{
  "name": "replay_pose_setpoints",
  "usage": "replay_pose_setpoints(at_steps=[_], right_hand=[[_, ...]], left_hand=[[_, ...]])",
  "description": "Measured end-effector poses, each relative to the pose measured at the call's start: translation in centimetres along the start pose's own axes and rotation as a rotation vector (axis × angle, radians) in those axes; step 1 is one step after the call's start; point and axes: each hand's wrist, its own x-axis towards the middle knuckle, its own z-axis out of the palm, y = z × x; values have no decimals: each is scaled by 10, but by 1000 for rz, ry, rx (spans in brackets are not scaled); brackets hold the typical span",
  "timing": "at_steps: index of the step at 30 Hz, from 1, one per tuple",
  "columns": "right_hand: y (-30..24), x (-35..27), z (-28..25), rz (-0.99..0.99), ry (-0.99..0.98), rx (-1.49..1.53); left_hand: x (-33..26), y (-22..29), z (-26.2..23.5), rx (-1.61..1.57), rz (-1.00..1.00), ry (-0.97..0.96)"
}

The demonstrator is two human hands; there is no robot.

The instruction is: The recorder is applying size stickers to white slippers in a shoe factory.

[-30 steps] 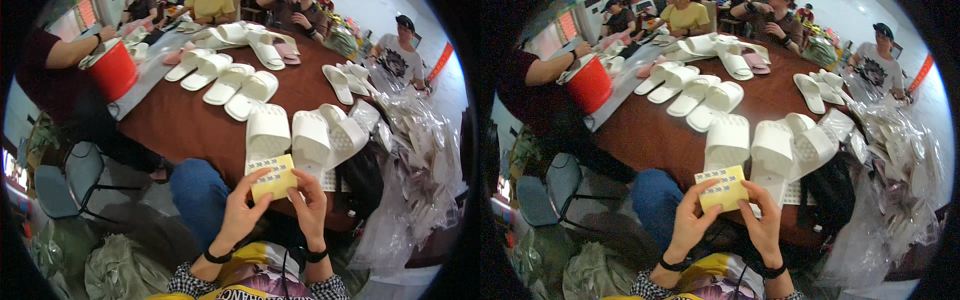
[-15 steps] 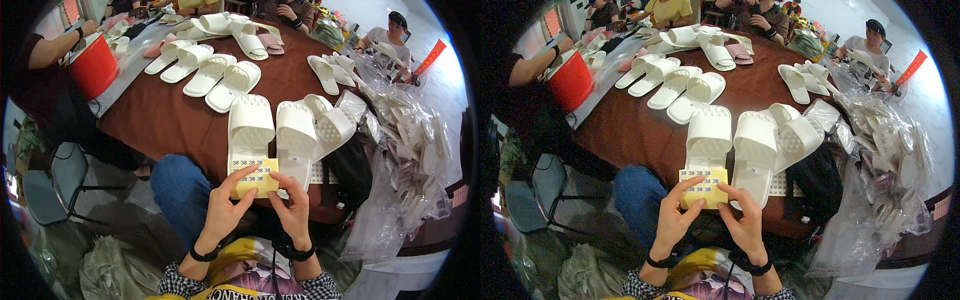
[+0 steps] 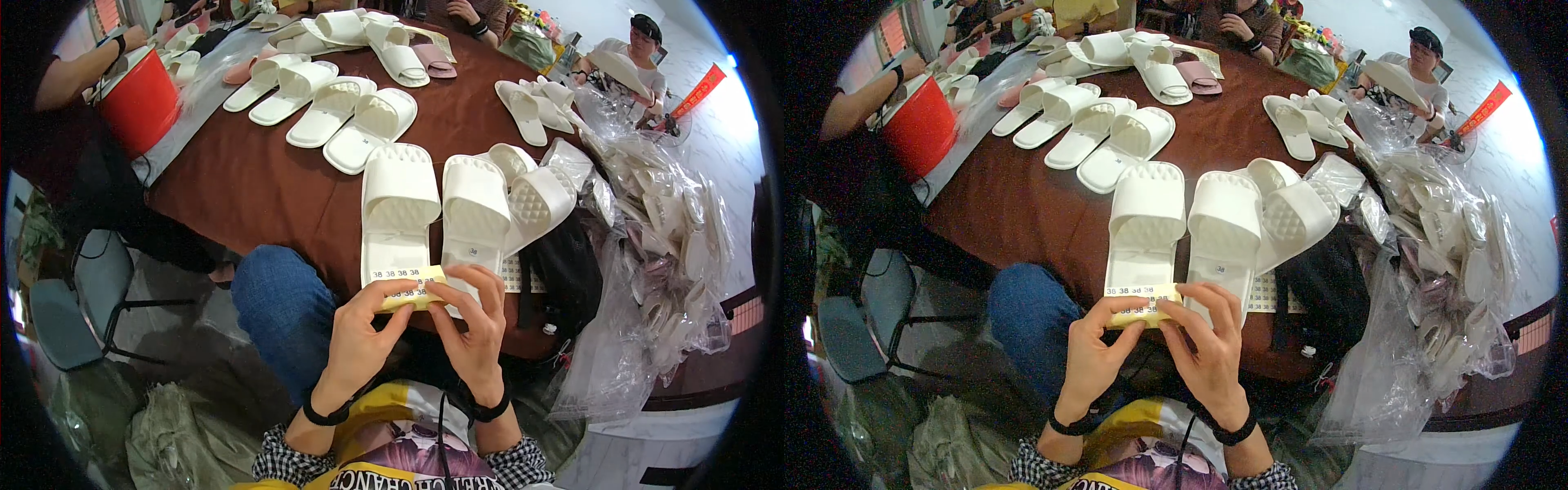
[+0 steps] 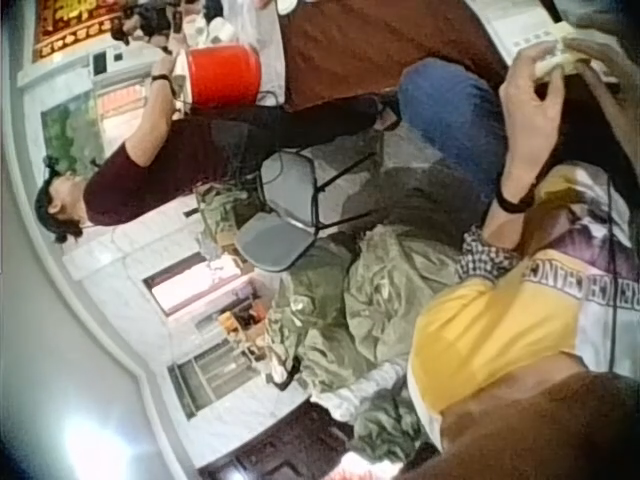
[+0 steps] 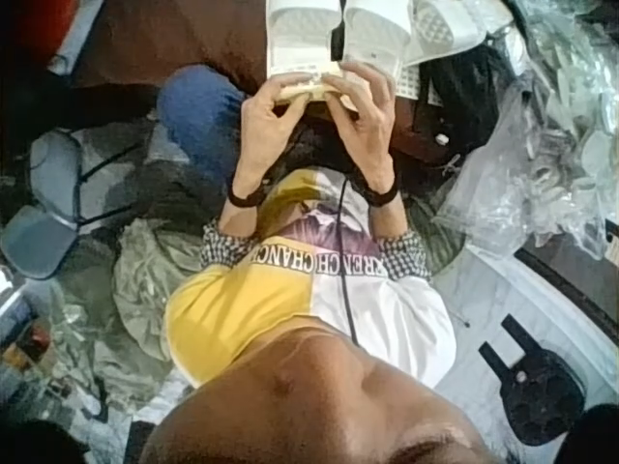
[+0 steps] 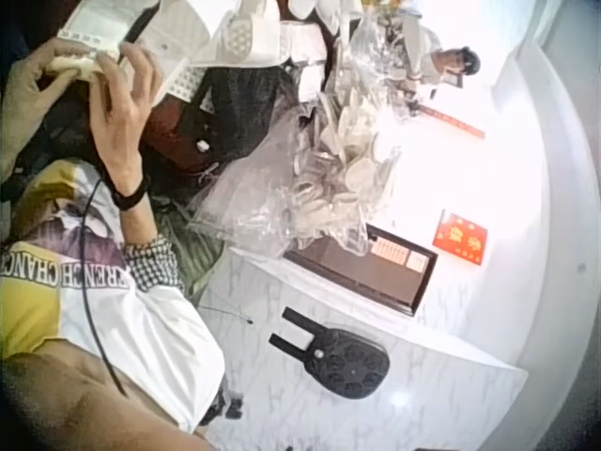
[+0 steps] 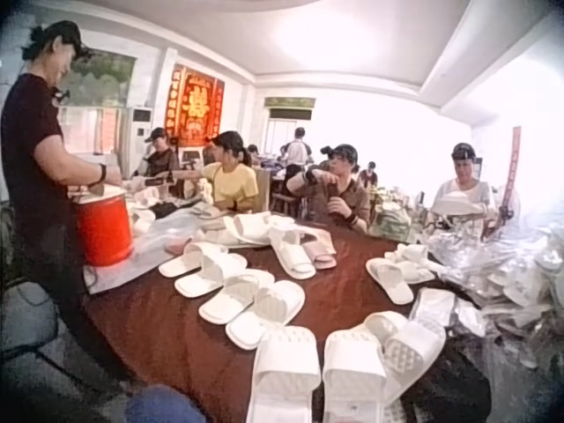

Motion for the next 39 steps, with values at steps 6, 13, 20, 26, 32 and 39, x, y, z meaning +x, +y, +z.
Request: replay_pose_setpoints(at_steps=[6,13,20,26,32,39], right_hand=[[2,-4,4,22,-40,74],[-1,-4,0,17,-50,30],[-1,-1,-1,7,-89,45],[1,3,-2,19,-137,79],[3,4,1,35,-143,87],[17,4,7,336,-117,326]], left_hand=[[0,-3,3,72,126,13],[2,-4,4,178,321,29],[3,-4,-2,248,310,-12],[5,-8,-2,262,318,-24],[6,-14,-1,271,335,-15],[6,-10,-7,245,265,-65]])
